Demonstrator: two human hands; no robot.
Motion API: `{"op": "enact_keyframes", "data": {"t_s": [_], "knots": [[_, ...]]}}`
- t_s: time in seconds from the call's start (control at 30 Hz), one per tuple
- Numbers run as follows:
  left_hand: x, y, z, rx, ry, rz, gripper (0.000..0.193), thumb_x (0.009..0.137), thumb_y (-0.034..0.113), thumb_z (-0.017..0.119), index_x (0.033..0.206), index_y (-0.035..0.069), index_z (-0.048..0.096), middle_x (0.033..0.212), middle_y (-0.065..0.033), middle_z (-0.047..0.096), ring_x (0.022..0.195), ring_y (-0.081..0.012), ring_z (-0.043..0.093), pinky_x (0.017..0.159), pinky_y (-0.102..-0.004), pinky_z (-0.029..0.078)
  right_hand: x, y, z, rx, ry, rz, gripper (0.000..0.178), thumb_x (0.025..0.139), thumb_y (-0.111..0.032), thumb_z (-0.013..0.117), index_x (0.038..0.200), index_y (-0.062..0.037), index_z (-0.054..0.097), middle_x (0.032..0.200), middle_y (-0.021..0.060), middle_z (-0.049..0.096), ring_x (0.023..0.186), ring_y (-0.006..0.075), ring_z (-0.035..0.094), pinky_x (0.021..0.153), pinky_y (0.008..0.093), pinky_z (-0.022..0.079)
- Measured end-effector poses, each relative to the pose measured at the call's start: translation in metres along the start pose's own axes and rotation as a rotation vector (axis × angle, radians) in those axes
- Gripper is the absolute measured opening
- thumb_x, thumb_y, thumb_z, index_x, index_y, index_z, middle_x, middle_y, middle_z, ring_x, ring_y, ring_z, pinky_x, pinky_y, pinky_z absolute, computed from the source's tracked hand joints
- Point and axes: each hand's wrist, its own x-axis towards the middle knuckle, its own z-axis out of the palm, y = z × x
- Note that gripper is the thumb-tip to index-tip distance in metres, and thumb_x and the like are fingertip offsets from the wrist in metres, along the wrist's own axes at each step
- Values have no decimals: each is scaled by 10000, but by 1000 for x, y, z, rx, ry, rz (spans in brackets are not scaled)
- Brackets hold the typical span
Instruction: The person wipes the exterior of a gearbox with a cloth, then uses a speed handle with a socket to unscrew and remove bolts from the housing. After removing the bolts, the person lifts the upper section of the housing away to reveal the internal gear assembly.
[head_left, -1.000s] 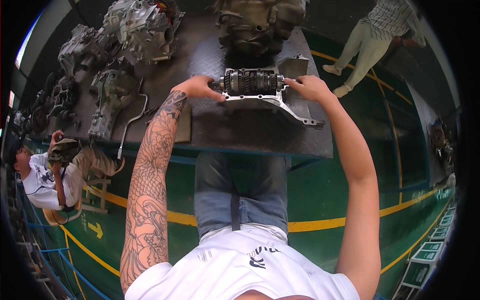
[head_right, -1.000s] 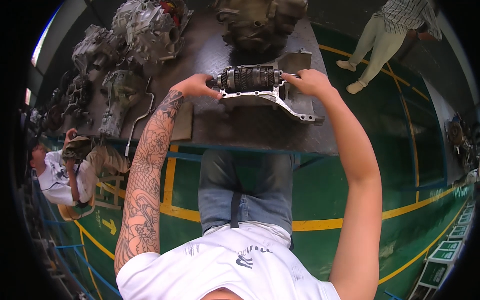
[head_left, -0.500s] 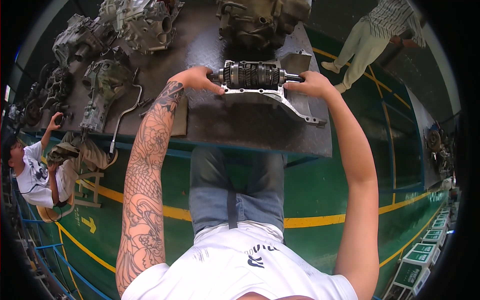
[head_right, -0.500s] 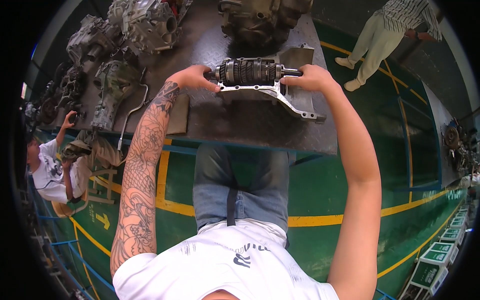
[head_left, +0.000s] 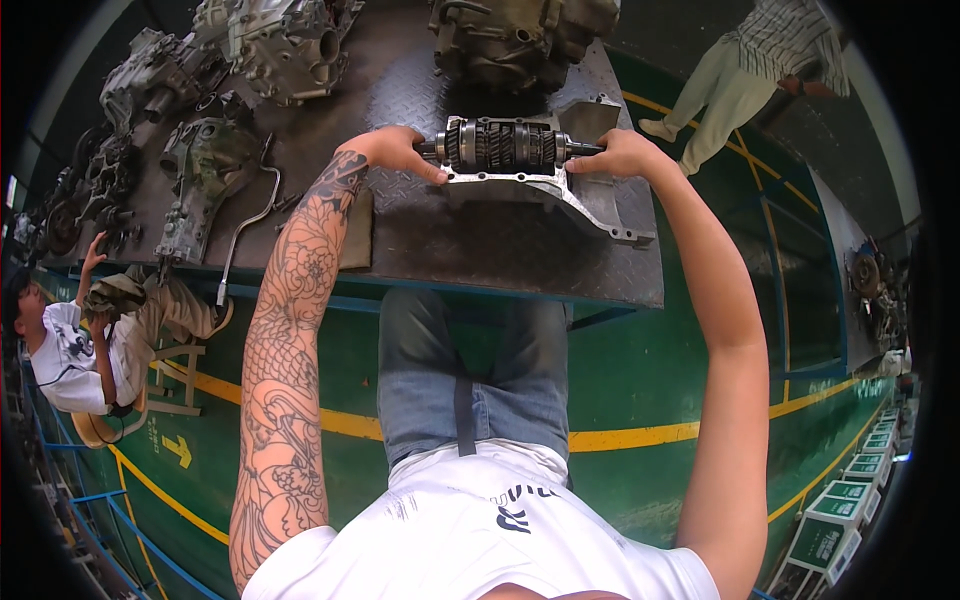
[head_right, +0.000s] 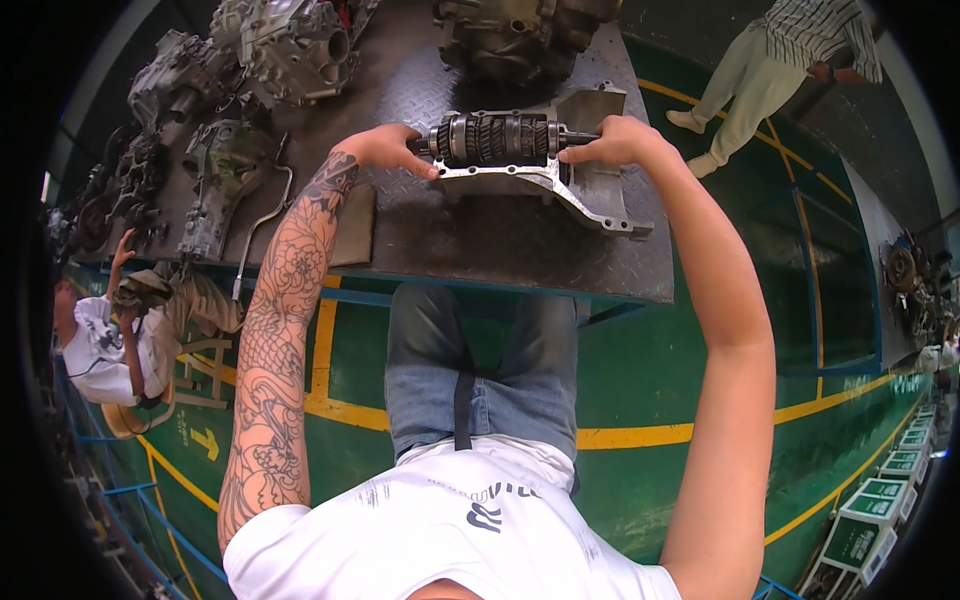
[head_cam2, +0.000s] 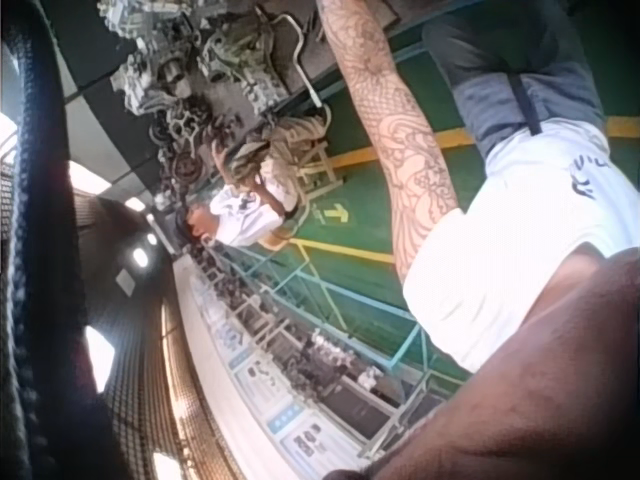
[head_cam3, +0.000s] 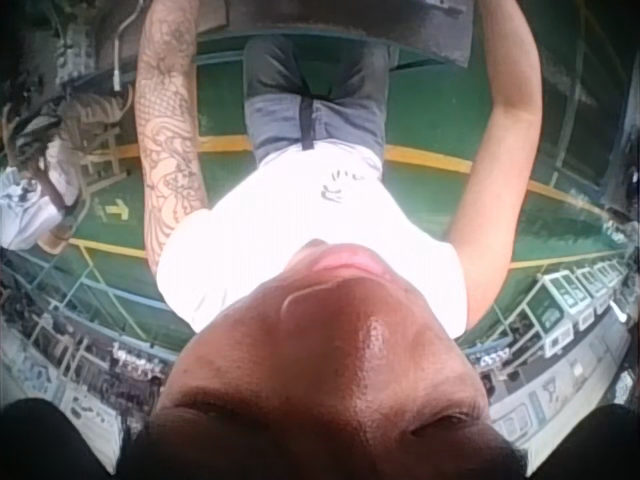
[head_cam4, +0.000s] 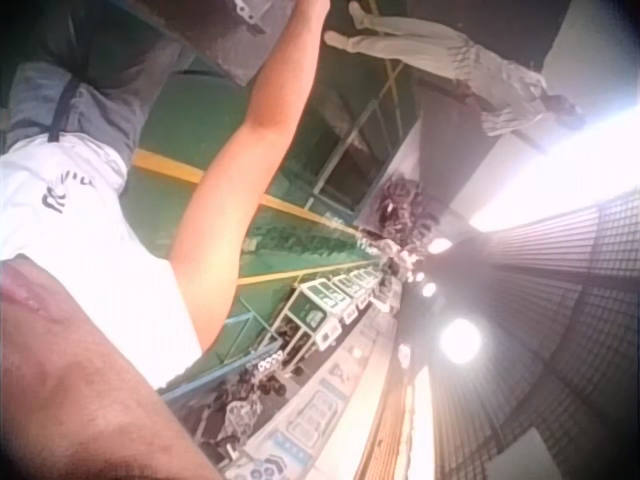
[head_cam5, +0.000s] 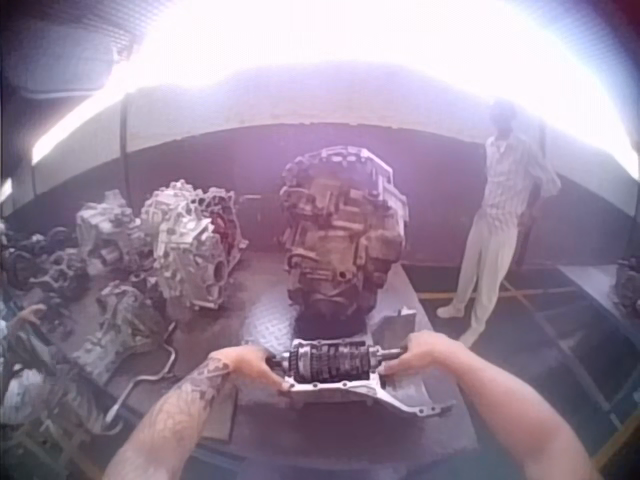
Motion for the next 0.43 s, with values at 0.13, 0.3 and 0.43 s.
{"op": "enact_keyframes", "data": {"t_s": [0.13,0.3,0.43], "knots": [[3,-4,5,5,65,18,861,688,562,911,1273,-31,695,1199,-191,728,1160,-321,668,1038,-388,469,-7,-1,-2,-41,31,20,986,616,-874,738,1068,1,797,1077,214,758,1024,346,723,899,410,549],[2,-2,6,0,80,54,863,676,571,916,1252,-36,704,1176,-198,734,1146,-321,675,1032,-389,474,-11,0,-2,-54,34,36,989,606,-886,734,1070,-16,801,1072,201,762,1026,336,725,898,405,549],[-2,2,3,0,47,34,873,681,572,914,1271,-34,700,1200,-208,731,1172,-320,674,1043,-381,472,-3,8,8,5,101,-27,937,648,-851,739,1005,13,800,969,219,757,952,332,725,860,403,539]]}}
